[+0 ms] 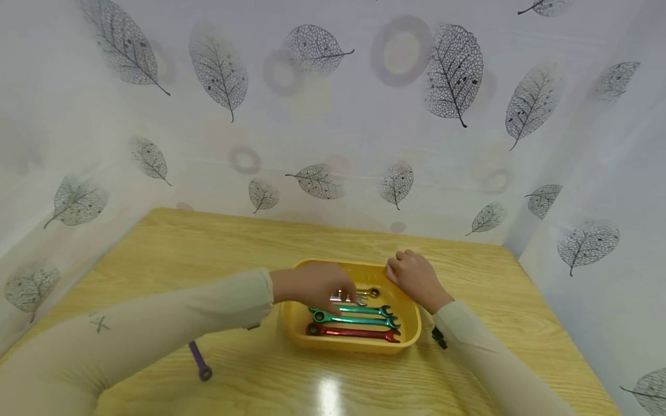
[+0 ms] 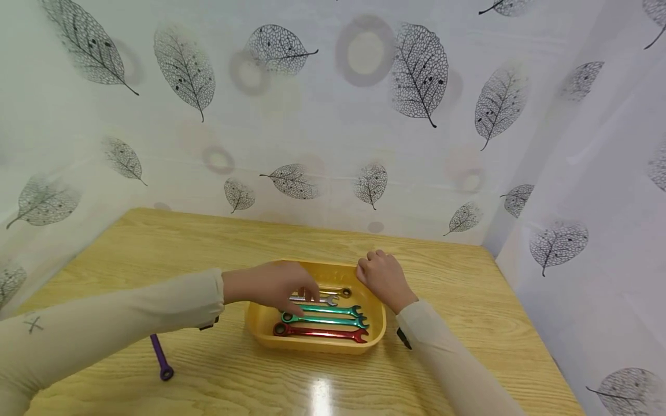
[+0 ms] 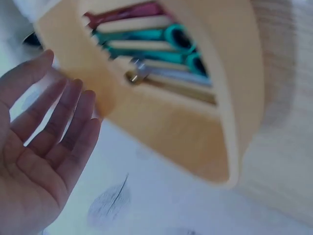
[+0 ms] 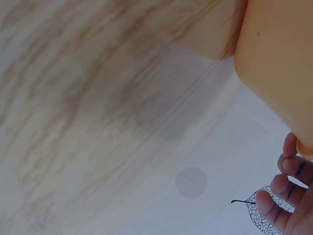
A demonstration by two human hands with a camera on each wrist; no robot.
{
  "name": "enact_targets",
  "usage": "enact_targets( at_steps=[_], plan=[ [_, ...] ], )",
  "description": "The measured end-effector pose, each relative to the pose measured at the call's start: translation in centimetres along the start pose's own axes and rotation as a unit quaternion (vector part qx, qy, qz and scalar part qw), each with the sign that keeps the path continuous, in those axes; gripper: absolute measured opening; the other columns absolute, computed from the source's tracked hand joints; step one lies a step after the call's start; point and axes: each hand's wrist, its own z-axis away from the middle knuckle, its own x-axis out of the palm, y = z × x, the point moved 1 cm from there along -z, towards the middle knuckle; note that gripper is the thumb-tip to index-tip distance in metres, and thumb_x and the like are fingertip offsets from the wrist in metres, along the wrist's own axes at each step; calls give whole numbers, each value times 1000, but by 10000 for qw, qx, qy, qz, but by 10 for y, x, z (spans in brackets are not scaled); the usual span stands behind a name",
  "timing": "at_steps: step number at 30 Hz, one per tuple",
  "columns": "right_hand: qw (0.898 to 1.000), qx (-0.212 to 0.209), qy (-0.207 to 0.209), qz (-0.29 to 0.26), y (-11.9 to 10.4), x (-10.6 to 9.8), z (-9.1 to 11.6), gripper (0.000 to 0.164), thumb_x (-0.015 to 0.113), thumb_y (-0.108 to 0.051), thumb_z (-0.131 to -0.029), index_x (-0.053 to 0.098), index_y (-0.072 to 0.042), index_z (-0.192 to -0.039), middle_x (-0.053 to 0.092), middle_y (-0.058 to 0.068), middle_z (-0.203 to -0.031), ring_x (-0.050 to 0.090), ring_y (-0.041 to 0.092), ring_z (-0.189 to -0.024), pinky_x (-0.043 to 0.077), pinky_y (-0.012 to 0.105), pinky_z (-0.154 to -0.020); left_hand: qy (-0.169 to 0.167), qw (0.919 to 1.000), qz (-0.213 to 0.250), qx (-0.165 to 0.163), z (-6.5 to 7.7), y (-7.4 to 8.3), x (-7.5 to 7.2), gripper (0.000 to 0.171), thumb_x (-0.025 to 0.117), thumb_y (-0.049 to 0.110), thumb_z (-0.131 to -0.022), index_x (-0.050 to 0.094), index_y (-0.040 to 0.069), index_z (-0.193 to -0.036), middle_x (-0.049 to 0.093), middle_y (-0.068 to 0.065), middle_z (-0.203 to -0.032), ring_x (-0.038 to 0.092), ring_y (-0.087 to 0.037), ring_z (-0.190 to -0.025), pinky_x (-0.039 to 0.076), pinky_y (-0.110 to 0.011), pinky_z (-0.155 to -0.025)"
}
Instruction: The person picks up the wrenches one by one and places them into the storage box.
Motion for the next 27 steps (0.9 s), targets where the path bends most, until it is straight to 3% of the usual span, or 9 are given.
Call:
enact_targets(
  at_steps=[8,15,21,27],
  plan=[
    [10000,32,-39,-22,0,0,0,20,61,-12,-85,60,-10,-65,41,1,-56,29,13,-52,32,22,-50,677,9971,-312,160,42,-5,-27,29,71,28,-82,67,16,-107,67,4,-101,61,-10,-92,49,-25,-83],
    [10000,75,-54,-27,1,0,1,22,61,-13,-85,59,-10,-64,40,1,-56,29,13,-51,31,22,-50,1316,9899,-530,-28,82,-13,-42,32,72,31,-80,67,17,-108,66,6,-102,59,-8,-92,50,-29,-83],
    [10000,52,-70,-37,1,-1,1,21,61,-12,-85,59,-10,-65,41,0,-56,31,13,-52,33,22,-50,1629,9854,-477,-135,114,-20,-40,32,72,31,-80,67,18,-108,66,7,-105,60,-9,-95,51,-31,-84],
    [9998,59,-123,-122,0,-1,0,18,61,-11,-85,60,-10,-66,44,0,-58,32,13,-53,33,22,-50,1766,9827,-396,-387,147,-34,-24,29,71,31,-81,67,21,-108,66,9,-105,62,-11,-95,52,-34,-83]
  ],
)
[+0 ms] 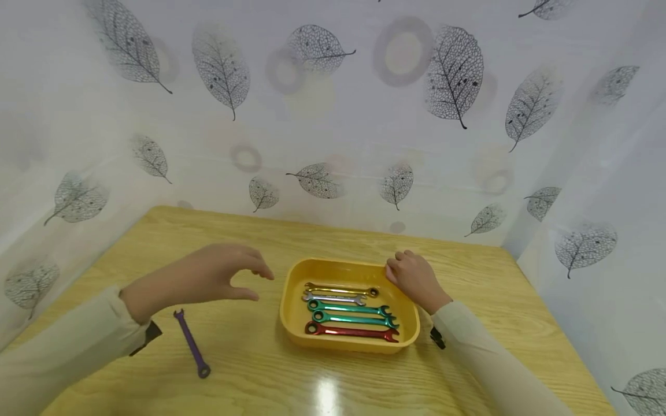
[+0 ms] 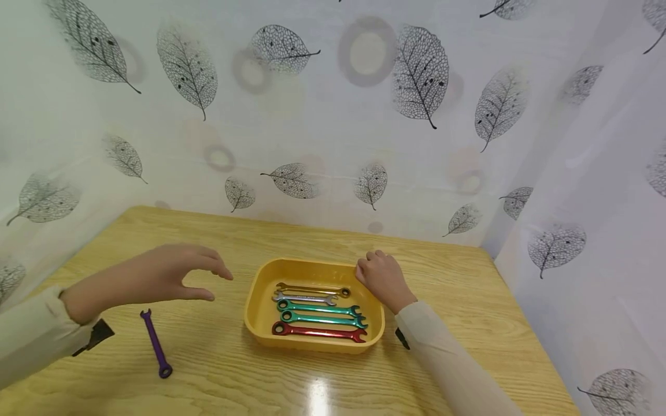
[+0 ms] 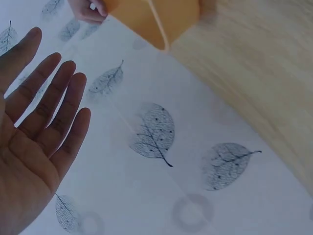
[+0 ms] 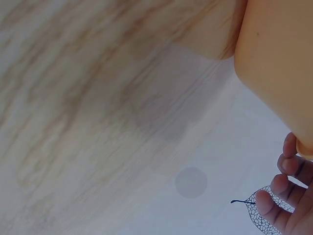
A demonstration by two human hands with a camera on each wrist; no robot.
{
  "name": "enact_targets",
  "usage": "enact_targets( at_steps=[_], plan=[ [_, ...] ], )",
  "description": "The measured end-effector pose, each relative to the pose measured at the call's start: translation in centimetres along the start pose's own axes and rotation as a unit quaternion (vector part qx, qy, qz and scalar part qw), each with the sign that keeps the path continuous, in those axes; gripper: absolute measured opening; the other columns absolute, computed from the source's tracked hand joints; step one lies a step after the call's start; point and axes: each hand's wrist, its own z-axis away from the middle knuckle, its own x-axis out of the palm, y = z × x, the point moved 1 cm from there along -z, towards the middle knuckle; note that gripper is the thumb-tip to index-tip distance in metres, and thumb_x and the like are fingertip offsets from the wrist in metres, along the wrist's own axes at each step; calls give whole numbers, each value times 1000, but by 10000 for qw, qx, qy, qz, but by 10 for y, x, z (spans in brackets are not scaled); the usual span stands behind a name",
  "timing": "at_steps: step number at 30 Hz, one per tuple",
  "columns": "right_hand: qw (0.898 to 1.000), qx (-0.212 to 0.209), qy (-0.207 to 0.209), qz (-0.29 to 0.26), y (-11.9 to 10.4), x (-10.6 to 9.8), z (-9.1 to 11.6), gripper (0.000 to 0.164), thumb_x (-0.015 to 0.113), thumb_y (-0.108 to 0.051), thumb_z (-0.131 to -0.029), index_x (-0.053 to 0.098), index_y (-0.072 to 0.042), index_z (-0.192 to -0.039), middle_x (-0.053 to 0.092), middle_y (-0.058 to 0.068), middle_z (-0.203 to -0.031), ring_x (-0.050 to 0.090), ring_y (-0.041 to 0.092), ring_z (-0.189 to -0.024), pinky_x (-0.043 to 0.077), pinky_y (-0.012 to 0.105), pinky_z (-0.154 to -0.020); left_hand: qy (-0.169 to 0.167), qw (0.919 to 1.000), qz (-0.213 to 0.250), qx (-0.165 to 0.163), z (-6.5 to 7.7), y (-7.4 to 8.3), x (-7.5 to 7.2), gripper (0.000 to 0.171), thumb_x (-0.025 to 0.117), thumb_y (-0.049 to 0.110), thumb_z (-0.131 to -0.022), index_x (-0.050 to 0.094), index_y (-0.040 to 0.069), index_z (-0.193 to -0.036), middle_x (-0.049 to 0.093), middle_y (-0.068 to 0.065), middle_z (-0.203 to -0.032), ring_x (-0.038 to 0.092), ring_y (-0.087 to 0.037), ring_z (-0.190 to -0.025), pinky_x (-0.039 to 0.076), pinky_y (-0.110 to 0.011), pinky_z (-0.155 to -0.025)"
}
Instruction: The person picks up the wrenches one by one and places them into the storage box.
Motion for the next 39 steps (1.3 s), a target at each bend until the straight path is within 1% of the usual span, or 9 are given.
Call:
enact_targets(
  at_steps=[6,9,13,18,23,26,30,35,39],
  plan=[
    [10000,-16,4,37,1,2,0,19,61,-12,-85,60,-10,-66,43,0,-57,31,13,-52,33,22,-50,-323,9982,283,-425,31,-14,7,29,69,37,-80,66,26,-107,63,14,-104,60,-7,-93,51,-32,-79],
    [10000,-28,33,52,1,2,0,19,61,-12,-85,60,-10,-66,44,1,-57,31,13,-52,33,22,-49,-490,9962,494,-518,42,-23,15,30,71,37,-79,66,27,-107,63,15,-103,59,-7,-92,51,-31,-78],
    [9999,-37,69,69,2,3,1,18,61,-12,-84,61,-10,-66,44,1,-57,32,13,-52,34,22,-49,-604,9931,926,-384,54,-36,30,34,73,36,-76,66,23,-107,64,11,-103,59,-9,-91,51,-31,-77],
    [9999,-52,80,75,1,4,1,17,62,-12,-84,62,-9,-67,46,1,-58,33,13,-52,36,22,-49,-785,9837,1607,-206,68,-52,52,38,75,37,-73,65,21,-106,64,10,-102,58,-8,-91,51,-30,-74],
    [9999,-32,99,78,0,4,2,16,63,-12,-84,63,-9,-67,46,1,-58,33,13,-52,36,23,-49,-978,9775,1843,-298,78,-63,69,39,77,40,-70,66,23,-103,63,12,-99,57,-4,-89,51,-27,-73],
    [9999,-24,109,78,0,3,2,17,63,-12,-84,63,-9,-67,46,1,-58,34,13,-52,36,23,-49,-991,9786,1761,-394,82,-69,76,38,82,33,-64,68,25,-98,63,15,-96,56,0,-87,50,-26,-74],
    [9999,-40,105,57,0,3,1,17,62,-13,-84,63,-9,-67,46,1,-58,34,13,-52,36,23,-50,-1028,9763,1849,-463,88,-75,84,37,84,20,-56,70,25,-90,63,16,-89,56,3,-82,50,-23,-72],
    [10000,-28,82,38,0,2,1,17,62,-12,-84,62,-9,-67,46,1,-57,33,13,-52,36,23,-50,-1202,9681,2069,-742,94,-82,91,32,80,11,-57,70,26,-84,62,17,-85,54,3,-79,47,-21,-69],
    [10000,1,60,23,0,2,0,18,62,-12,-84,62,-9,-66,44,1,-57,33,13,-52,35,22,-49,-1242,9635,2172,-951,94,-85,93,33,75,2,-58,70,26,-80,60,17,-83,53,3,-77,45,-20,-68]
  ],
)
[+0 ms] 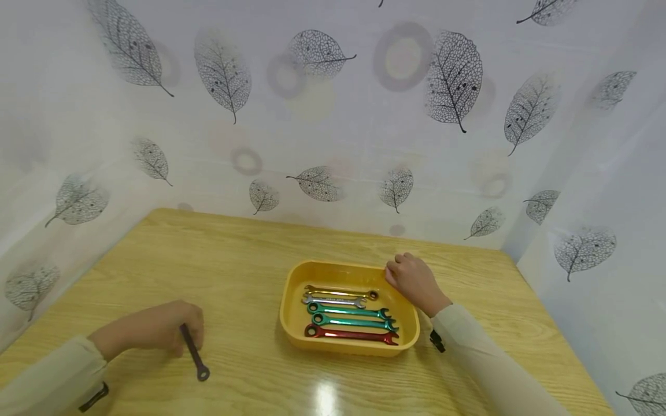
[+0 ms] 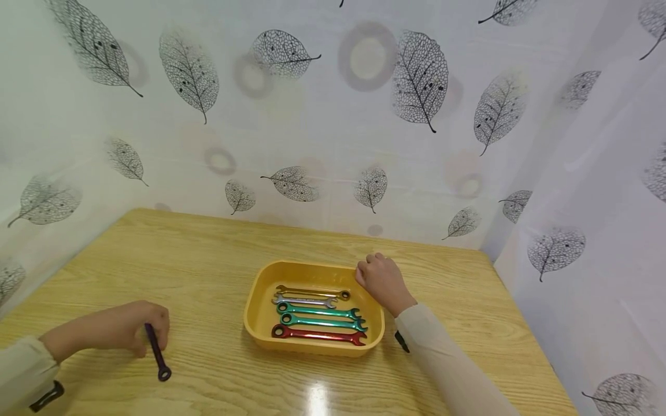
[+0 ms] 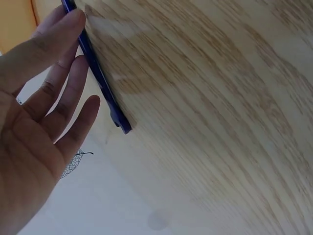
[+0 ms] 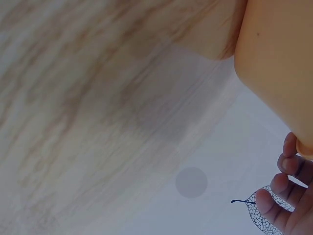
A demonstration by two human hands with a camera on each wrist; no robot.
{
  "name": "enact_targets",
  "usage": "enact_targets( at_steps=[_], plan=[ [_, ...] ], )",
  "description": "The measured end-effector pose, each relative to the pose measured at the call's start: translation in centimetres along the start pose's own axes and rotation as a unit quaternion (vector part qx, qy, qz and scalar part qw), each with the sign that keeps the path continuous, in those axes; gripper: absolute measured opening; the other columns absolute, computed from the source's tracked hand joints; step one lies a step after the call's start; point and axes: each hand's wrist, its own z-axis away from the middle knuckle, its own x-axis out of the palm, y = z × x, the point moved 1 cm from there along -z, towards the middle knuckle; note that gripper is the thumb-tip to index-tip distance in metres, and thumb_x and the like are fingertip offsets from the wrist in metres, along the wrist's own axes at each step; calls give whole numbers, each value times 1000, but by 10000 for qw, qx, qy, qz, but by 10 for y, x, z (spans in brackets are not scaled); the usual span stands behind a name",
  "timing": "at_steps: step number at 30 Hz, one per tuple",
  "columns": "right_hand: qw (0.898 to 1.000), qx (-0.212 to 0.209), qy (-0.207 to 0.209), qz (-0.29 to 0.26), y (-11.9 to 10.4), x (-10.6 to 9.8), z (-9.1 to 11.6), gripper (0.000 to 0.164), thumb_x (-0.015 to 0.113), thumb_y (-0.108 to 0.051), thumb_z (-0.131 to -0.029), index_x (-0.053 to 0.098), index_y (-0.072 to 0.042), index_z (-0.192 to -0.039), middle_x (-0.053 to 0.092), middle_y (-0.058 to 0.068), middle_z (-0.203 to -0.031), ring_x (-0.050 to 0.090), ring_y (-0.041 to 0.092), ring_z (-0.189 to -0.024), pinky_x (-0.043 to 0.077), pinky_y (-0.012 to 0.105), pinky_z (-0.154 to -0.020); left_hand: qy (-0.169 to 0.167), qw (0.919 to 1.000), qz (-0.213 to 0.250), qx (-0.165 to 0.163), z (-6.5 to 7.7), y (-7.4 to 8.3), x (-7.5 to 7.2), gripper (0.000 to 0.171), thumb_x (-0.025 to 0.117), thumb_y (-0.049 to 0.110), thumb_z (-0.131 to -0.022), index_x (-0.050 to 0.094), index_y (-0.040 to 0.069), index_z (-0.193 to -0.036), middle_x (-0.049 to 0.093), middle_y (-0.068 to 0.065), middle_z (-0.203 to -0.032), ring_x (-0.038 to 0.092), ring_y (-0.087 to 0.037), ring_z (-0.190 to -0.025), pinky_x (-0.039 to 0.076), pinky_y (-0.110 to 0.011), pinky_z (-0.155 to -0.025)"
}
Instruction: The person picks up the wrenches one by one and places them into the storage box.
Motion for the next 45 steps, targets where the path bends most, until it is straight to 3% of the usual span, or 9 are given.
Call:
enact_targets(
  at_steps=[4,11,16,23,28,39,45],
  plan=[
    [10000,29,-1,-20,-1,1,0,19,62,-12,-84,61,-10,-66,44,0,-57,32,13,-52,35,22,-49,71,9998,-173,96,-3,-3,-1,33,71,-3,-59,71,26,-76,60,17,-79,53,4,-74,46,-19,-66],
    [10000,74,-53,-32,-1,1,0,19,62,-12,-85,60,-10,-66,43,0,-57,33,13,-52,34,22,-49,72,9996,-251,-77,-5,-4,-4,26,73,3,-65,70,26,-74,59,18,-78,52,5,-73,47,-19,-66],
    [10000,64,-52,40,0,0,-1,19,61,-12,-85,61,-9,-66,44,1,-57,33,13,-52,35,22,-49,170,9994,-298,58,-9,-6,-6,25,72,3,-67,70,27,-74,60,18,-78,52,5,-74,47,-19,-67],
    [10000,12,-14,-18,-1,0,0,20,61,-12,-85,59,-10,-66,43,0,-57,32,12,-52,34,21,-49,340,9969,-441,549,-16,-11,-6,26,73,-2,-65,71,22,-74,61,15,-76,52,5,-72,47,-19,-63],
    [10000,51,-15,-82,-1,-1,0,21,60,-12,-85,58,-10,-65,42,0,-57,31,12,-52,33,21,-49,397,9965,-472,568,-22,-12,-8,26,73,-3,-64,72,22,-73,62,14,-76,53,5,-71,48,-19,-63],
    [9999,68,-79,-93,0,0,-1,20,59,-12,-86,59,-10,-66,41,0,-57,30,12,-52,31,21,-49,643,9911,-629,977,-31,-15,-9,26,73,-5,-64,71,19,-74,64,11,-76,55,2,-72,49,-20,-64],
    [9998,118,-114,-124,0,0,-1,21,59,-12,-86,58,-10,-65,41,0,-57,30,12,-53,30,22,-49,723,9922,-703,730,-37,-13,-10,25,74,-2,-67,72,20,-78,65,10,-79,58,-1,-74,51,-22,-68]
  ],
)
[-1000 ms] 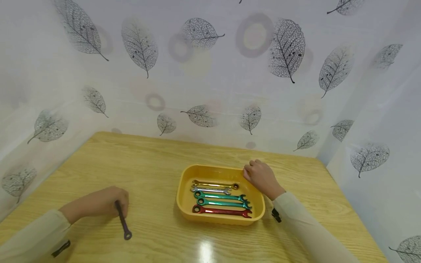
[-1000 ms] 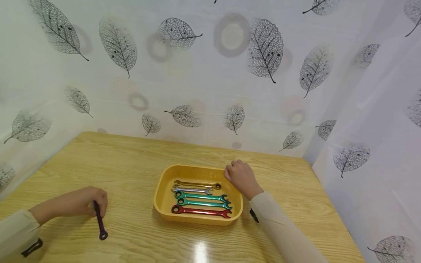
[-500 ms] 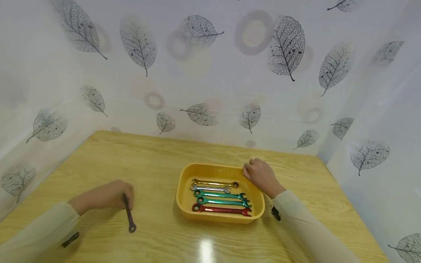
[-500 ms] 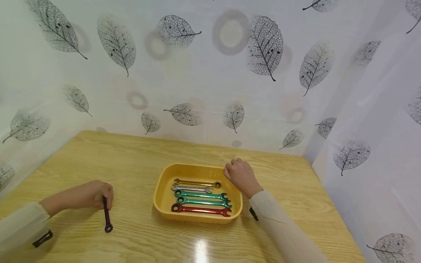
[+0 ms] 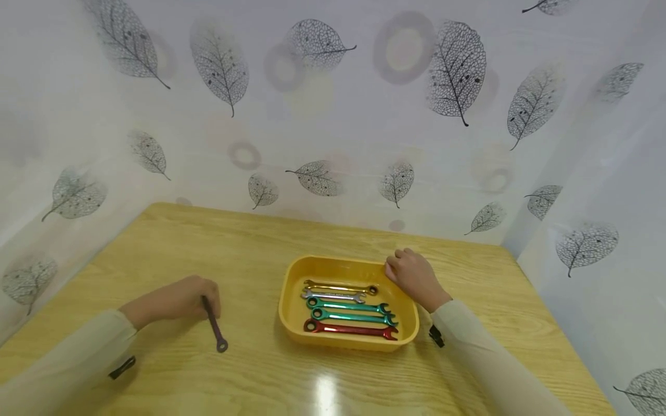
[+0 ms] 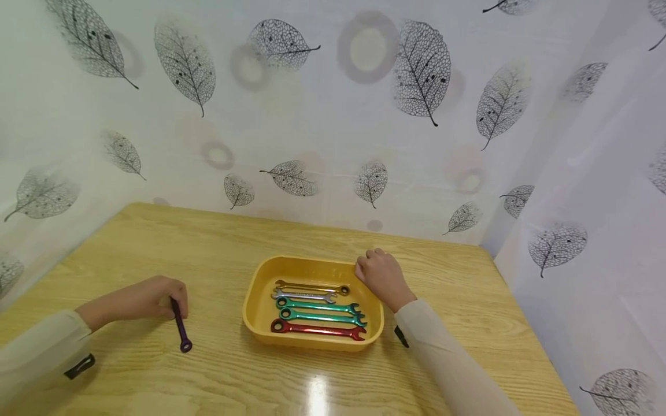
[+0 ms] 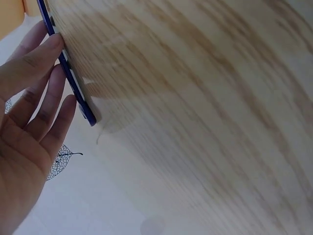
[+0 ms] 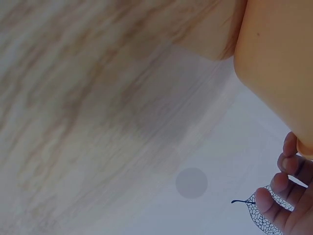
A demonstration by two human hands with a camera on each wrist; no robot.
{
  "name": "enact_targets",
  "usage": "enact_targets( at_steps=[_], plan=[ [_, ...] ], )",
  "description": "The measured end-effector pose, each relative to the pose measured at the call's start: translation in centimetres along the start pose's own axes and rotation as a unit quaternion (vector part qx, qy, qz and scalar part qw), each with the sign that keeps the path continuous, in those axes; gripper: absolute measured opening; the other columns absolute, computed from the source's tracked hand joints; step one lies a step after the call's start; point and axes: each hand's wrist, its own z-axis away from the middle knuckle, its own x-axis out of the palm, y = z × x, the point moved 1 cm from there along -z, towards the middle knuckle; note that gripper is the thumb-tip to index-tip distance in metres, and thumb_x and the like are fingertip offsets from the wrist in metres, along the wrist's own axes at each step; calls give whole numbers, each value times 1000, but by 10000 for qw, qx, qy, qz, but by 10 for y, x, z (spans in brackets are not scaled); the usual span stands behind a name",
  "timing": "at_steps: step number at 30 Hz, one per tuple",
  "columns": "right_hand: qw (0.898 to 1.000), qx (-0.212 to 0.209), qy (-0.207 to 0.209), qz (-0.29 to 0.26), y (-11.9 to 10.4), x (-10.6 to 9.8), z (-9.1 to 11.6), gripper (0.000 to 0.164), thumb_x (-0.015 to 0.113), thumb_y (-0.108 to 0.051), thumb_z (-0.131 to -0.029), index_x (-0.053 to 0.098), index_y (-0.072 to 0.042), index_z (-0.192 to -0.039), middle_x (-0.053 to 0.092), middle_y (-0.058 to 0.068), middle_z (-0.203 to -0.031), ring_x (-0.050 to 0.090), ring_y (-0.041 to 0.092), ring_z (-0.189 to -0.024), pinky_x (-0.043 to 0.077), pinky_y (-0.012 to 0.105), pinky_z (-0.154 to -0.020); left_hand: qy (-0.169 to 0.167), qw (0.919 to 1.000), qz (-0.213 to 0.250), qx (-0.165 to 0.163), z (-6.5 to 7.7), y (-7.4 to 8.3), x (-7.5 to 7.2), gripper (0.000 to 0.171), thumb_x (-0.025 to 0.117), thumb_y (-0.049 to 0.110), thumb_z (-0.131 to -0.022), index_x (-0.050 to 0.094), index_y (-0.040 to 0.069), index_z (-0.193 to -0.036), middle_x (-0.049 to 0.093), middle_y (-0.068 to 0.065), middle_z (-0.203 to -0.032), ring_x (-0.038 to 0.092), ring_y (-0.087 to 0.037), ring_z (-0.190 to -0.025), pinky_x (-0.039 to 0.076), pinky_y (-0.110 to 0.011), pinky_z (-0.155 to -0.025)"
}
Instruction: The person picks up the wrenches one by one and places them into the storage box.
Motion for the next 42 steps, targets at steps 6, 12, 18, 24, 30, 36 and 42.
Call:
enact_targets(
  at_steps=[6,12,18,24,30,36,42],
  plan=[
    [10000,0,-25,12,0,0,-1,22,59,-13,-86,57,-10,-65,40,0,-57,30,12,-53,31,22,-50,375,9993,-34,57,0,-3,0,26,75,-3,-65,71,18,-79,66,8,-80,60,-3,-75,51,-23,-68],
    [10000,-20,-13,-31,0,-1,-1,22,59,-12,-86,57,-10,-64,40,0,-56,31,12,-53,33,22,-51,769,9956,-263,-464,5,-3,-4,25,75,0,-67,71,20,-82,65,9,-84,61,-6,-77,51,-25,-69],
    [10000,-10,-75,-45,0,-2,-2,21,59,-12,-86,58,-10,-65,42,0,-57,32,13,-53,34,23,-52,988,9884,-337,-1102,10,-1,-5,16,75,7,-73,69,15,-86,65,5,-85,62,-8,-76,53,-24,-68],
    [9999,17,-100,-48,0,-2,-2,21,59,-12,-86,58,-10,-65,42,0,-57,32,13,-53,34,23,-51,918,9876,-354,-1222,12,-1,-2,13,75,12,-75,68,13,-86,66,4,-83,60,-6,-73,52,-22,-64],
    [9999,19,-101,-10,0,-1,-2,22,59,-13,-86,58,-10,-65,41,0,-57,32,13,-53,34,23,-51,885,9884,-297,-1200,9,-2,-3,11,74,10,-75,68,12,-85,67,3,-82,64,-10,-74,54,-24,-66],
    [10000,6,-38,-21,-1,0,-1,21,60,-12,-86,58,-10,-64,41,0,-57,32,13,-52,34,23,-51,816,9873,-293,-1328,1,-4,-3,11,73,12,-77,69,12,-88,68,2,-85,66,-18,-80,55,-30,-72],
    [10000,-11,-23,-28,0,0,-1,21,60,-12,-86,57,-10,-65,41,0,-57,32,13,-53,34,23,-51,938,9875,181,-1258,-2,-6,1,16,71,8,-79,68,5,-94,70,-7,-93,67,-25,-88,55,-33,-77]
  ],
)
